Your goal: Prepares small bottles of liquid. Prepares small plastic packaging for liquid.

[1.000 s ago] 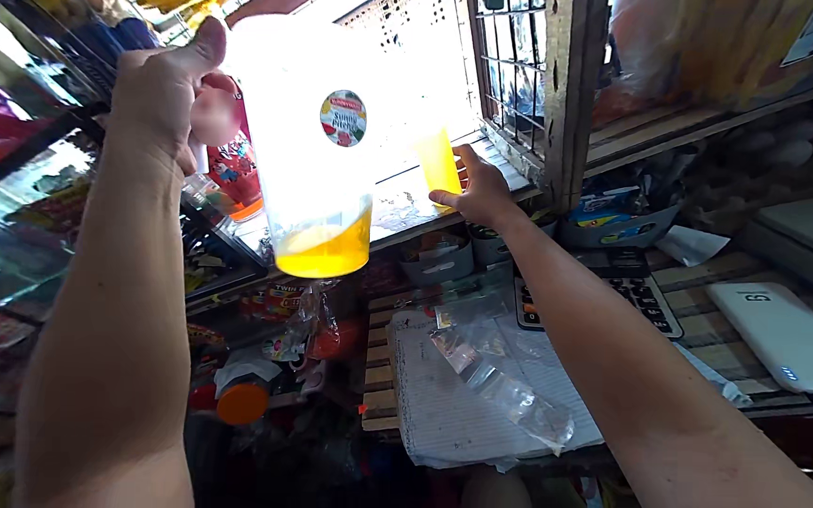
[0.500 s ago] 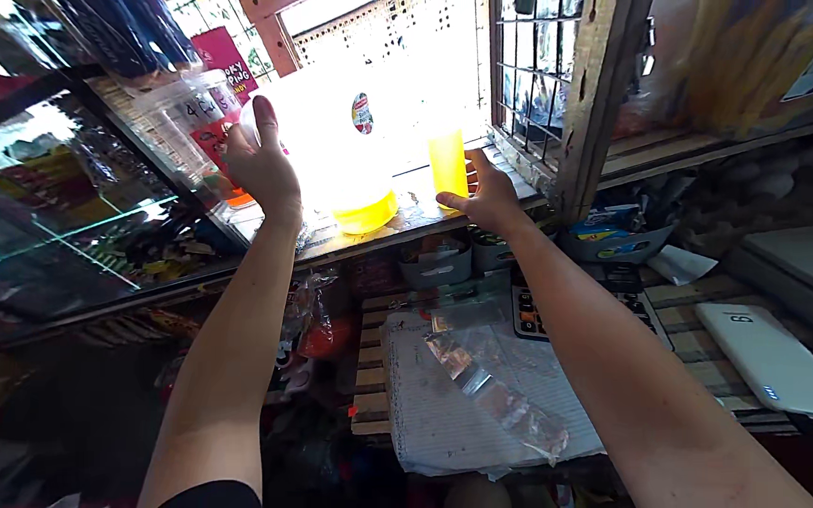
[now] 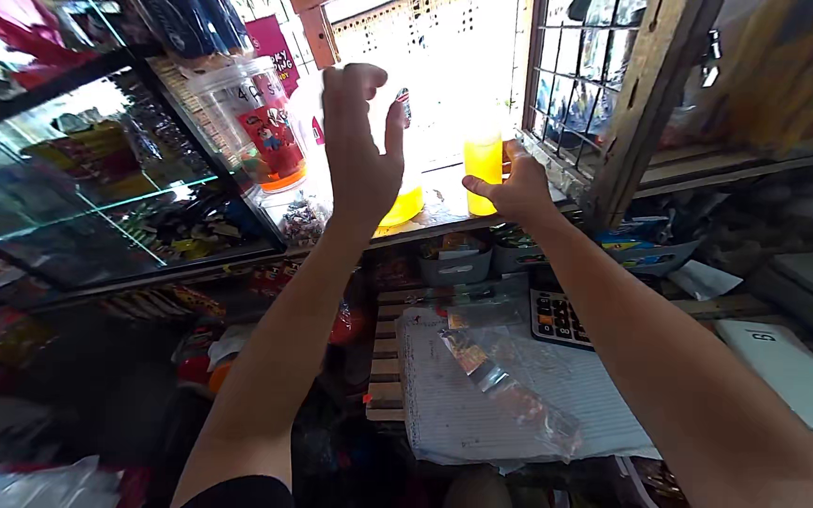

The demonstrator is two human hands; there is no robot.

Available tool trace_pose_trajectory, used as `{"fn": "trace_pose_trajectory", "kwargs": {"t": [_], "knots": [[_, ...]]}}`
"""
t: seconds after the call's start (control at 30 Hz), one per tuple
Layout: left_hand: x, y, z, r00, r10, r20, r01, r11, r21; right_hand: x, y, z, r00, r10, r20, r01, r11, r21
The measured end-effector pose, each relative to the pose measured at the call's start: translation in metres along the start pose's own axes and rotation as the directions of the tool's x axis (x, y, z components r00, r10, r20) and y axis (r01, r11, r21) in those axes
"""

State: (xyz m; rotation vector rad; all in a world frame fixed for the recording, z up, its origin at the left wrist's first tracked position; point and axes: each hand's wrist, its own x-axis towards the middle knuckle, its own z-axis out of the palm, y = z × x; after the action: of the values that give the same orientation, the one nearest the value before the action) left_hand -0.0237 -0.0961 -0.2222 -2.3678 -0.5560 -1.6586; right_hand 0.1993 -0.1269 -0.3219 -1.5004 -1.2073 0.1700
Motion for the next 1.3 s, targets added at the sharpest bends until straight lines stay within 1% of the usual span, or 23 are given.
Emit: {"fn": "trace_pose_trajectory", "kwargs": {"t": [0.03, 0.07, 0.1, 0.13, 0.2, 0.27, 0.3, 0.33, 0.43, 0.53, 0.6, 0.67, 0.7, 0.77, 0.8, 0.83, 0.9, 0.97, 1.03, 1.13, 1.17, 1.3], "knots": [[0.002, 0.007, 0.01, 0.993, -0.031, 0.111, 0.036, 0.998, -0.045, -0.012, -0.002, -0.005, 1.0, -0.012, -0.009, 0.012, 1.0, 0.008], [0.005, 0.012, 0.022, 0.969, -0.078, 0.235, 0.097, 0.993, -0.071, -0.028, -0.005, -0.011, 1.0, -0.022, -0.018, 0.022, 0.999, 0.023], [0.008, 0.014, 0.035, 0.923, -0.126, 0.363, 0.166, 0.983, -0.079, -0.048, -0.008, -0.019, 1.0, -0.02, -0.023, 0.021, 0.999, 0.049], [0.012, 0.014, 0.052, 0.864, -0.164, 0.476, 0.223, 0.972, -0.07, -0.07, -0.011, -0.028, 1.0, -0.014, -0.011, 0.015, 0.996, 0.087], [0.019, 0.01, 0.091, 0.729, -0.208, 0.653, 0.274, 0.962, 0.0, -0.117, -0.01, -0.047, 1.0, -0.016, 0.025, 0.011, 0.986, 0.168], [0.023, 0.012, 0.126, 0.611, -0.246, 0.752, 0.29, 0.954, 0.076, -0.162, -0.001, -0.063, 0.997, -0.031, 0.067, 0.016, 0.979, 0.204], [0.023, 0.015, 0.141, 0.567, -0.266, 0.779, 0.297, 0.949, 0.108, -0.185, 0.002, -0.071, 0.996, -0.034, 0.083, 0.017, 0.979, 0.204], [0.024, 0.019, 0.154, 0.532, -0.284, 0.798, 0.305, 0.943, 0.133, -0.208, 0.004, -0.078, 0.996, -0.036, 0.084, 0.019, 0.98, 0.196], [0.025, 0.036, 0.181, 0.464, -0.355, 0.812, 0.329, 0.92, 0.215, -0.268, 0.012, -0.093, 0.998, -0.026, 0.049, 0.018, 0.986, 0.163], [0.022, 0.04, 0.208, 0.444, -0.417, 0.793, 0.289, 0.904, 0.314, -0.309, 0.019, -0.109, 0.999, -0.012, 0.039, 0.006, 0.985, 0.172], [0.021, 0.038, 0.219, 0.435, -0.42, 0.796, 0.286, 0.903, 0.32, -0.326, 0.022, -0.118, 1.0, 0.004, 0.017, -0.006, 0.987, 0.161], [0.023, 0.037, 0.216, 0.419, -0.398, 0.816, 0.317, 0.906, 0.279, -0.336, 0.027, -0.123, 0.999, 0.025, -0.029, -0.021, 0.989, 0.144], [0.024, 0.041, 0.204, 0.409, -0.371, 0.833, 0.356, 0.906, 0.229, -0.339, 0.029, -0.124, 0.998, 0.04, -0.056, -0.031, 0.989, 0.142], [0.025, 0.055, 0.17, 0.38, -0.313, 0.871, 0.505, 0.858, 0.088, -0.34, 0.032, -0.124, 0.994, 0.071, -0.085, -0.06, 0.99, 0.124], [0.024, 0.063, 0.151, 0.382, -0.275, 0.882, 0.569, 0.822, 0.01, -0.339, 0.032, -0.123, 0.992, 0.088, -0.088, -0.077, 0.99, 0.115], [0.02, 0.073, 0.131, 0.401, -0.22, 0.889, 0.615, 0.784, -0.083, -0.337, 0.031, -0.122, 0.991, 0.108, -0.084, -0.099, 0.99, 0.104], [0.009, 0.101, 0.087, 0.426, -0.076, 0.902, 0.671, 0.695, -0.259, -0.334, 0.029, -0.12, 0.986, 0.148, -0.077, -0.142, 0.987, 0.076], [-0.006, 0.128, 0.047, 0.465, 0.073, 0.882, 0.666, 0.628, -0.403, -0.328, 0.024, -0.116, 0.983, 0.168, -0.079, -0.163, 0.984, 0.075], [-0.024, 0.153, 0.018, 0.52, 0.191, 0.833, 0.614, 0.594, -0.52, -0.327, 0.019, -0.114, 0.978, 0.187, -0.091, -0.179, 0.98, 0.087], [-0.048, 0.179, -0.003, 0.599, 0.321, 0.733, 0.488, 0.58, -0.652, -0.332, 0.008, -0.119, 0.972, 0.201, -0.124, -0.191, 0.978, 0.088], [-0.053, 0.186, -0.007, 0.605, 0.35, 0.715, 0.461, 0.578, -0.673, -0.335, 0.003, -0.122, 0.971, 0.2, -0.129, -0.192, 0.979, 0.074], [-0.066, 0.207, -0.021, 0.583, 0.453, 0.675, 0.422, 0.54, -0.728, -0.35, -0.016, -0.135, 0.973, 0.174, -0.154, -0.17, 0.985, 0.039]]}}
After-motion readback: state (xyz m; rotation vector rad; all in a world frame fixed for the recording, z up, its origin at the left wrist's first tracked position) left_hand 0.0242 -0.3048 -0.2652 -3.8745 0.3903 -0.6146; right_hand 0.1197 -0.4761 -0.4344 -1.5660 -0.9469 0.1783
